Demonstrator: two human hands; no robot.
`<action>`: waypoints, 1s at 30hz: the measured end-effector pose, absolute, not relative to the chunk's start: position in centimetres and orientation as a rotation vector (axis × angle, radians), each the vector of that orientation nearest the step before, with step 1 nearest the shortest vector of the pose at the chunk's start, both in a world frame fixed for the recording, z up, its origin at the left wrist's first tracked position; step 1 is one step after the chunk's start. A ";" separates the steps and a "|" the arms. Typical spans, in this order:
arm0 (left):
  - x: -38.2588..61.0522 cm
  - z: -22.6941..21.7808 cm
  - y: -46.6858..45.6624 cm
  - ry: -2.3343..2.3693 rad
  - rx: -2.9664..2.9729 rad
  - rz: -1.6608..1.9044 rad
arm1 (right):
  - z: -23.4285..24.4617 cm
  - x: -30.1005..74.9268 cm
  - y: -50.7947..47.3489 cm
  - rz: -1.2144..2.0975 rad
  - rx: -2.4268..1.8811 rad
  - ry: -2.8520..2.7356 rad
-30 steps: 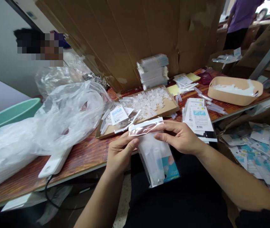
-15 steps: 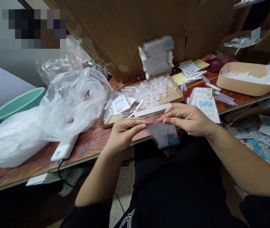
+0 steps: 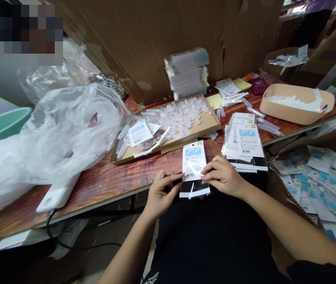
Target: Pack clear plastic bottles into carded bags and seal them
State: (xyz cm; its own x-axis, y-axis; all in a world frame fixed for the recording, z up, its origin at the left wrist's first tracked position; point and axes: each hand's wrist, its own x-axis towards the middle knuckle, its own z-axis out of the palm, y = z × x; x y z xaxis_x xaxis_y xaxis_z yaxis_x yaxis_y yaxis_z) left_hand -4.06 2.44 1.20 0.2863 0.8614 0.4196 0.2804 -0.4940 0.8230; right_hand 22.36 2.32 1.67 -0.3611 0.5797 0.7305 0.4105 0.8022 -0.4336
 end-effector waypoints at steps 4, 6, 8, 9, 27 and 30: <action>-3.7 0.5 0.4 1.188 1.289 1.123 | 1.2 21.9 2.0 0.197 -0.779 -1.967; -3.3 0.9 0.1 1.221 1.136 0.971 | 1.3 21.8 2.1 0.198 -0.762 -1.970; -2.8 1.3 0.2 1.208 1.061 0.891 | 1.3 22.0 2.2 0.221 -0.745 -1.994; -2.6 1.4 0.3 1.194 1.028 0.886 | 1.3 22.1 2.2 0.236 -0.737 -2.014; 0.4 1.7 0.3 1.133 0.805 0.854 | 4.4 19.1 0.4 0.411 -1.087 -2.423; 0.5 2.0 0.3 1.121 0.792 0.842 | 4.2 19.2 0.7 0.435 -1.125 -2.442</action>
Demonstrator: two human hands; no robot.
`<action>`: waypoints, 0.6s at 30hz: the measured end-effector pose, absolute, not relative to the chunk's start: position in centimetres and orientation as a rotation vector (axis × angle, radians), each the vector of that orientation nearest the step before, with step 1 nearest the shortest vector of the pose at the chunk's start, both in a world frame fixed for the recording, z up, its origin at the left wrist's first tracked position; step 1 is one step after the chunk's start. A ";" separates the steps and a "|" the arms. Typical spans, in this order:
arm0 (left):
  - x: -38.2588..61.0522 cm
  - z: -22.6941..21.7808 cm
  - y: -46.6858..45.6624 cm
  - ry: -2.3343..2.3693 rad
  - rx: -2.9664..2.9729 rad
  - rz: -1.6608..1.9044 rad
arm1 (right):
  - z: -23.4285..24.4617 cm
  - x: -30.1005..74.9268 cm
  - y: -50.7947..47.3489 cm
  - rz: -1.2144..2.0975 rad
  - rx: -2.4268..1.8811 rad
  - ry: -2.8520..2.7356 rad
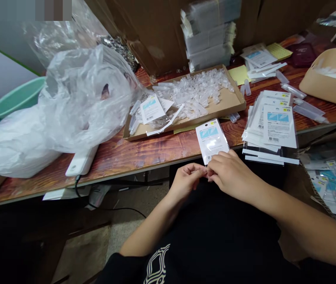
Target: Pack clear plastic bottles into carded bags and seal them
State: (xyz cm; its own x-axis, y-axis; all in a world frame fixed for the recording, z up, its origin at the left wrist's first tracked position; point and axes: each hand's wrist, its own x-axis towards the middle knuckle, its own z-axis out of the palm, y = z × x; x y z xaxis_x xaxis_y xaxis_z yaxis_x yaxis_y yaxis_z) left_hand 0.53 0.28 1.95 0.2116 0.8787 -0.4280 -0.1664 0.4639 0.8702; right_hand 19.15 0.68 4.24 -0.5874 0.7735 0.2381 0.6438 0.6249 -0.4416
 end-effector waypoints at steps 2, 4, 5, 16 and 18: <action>0.6 2.0 0.3 1.115 0.791 0.848 | 4.1 19.1 0.7 0.432 -1.137 -2.463; 0.8 2.1 0.3 1.115 0.792 0.857 | 4.0 19.0 0.6 0.425 -1.123 -2.484; 0.9 2.1 0.3 1.118 0.790 0.861 | 4.0 19.0 0.6 0.428 -1.103 -2.490; -0.3 1.8 1.4 1.273 0.787 0.996 | 9.9 30.3 4.7 0.261 -1.090 -2.121; -0.3 1.7 1.5 1.270 0.780 0.989 | 11.2 35.6 7.5 -0.213 -1.426 -1.791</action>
